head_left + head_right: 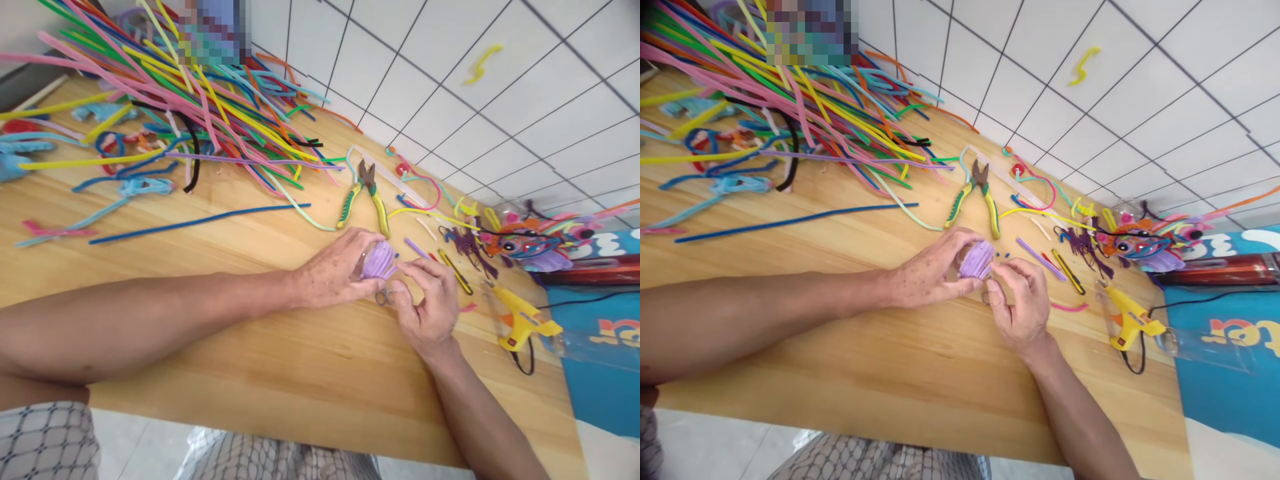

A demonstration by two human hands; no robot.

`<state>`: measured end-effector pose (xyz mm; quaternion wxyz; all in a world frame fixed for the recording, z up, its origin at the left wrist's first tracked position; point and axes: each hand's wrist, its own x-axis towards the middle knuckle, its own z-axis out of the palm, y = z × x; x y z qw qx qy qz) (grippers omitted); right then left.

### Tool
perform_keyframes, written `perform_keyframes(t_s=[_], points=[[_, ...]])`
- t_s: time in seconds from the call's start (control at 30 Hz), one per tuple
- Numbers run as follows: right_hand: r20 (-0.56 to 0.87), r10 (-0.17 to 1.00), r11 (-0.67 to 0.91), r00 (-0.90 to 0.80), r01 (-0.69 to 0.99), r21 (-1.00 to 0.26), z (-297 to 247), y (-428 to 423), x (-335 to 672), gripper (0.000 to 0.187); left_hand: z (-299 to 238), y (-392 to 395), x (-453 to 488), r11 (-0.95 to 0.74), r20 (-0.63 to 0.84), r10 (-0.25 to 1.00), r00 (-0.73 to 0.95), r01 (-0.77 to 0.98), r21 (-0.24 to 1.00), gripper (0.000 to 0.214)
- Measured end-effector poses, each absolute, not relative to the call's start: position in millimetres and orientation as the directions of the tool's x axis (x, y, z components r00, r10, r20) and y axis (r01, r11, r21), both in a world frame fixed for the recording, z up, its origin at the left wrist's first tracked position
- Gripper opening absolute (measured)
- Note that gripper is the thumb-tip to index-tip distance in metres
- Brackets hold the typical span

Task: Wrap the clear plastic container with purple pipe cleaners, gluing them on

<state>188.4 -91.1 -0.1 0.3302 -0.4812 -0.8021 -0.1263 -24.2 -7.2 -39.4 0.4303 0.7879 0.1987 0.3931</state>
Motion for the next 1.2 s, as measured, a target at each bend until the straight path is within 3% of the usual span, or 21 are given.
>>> perform_keyframes(t_s=[0.7, 1.2], points=[[0.670, 0.657, 0.498, -0.345, 0.866, -0.042, -11.3, -94.7, 184.6, 0.053, -41.2, -7.7, -25.5, -0.582, 0.453, 0.634, 0.626, 0.000, 0.813, 0.052], [0.663, 0.658, 0.486, -0.357, 0.874, -0.012, -12.9, -96.7, 184.2, 0.053, -39.5, -8.0, -25.3, -0.514, 0.390, 0.668, 0.634, 0.013, 0.858, 0.057]])
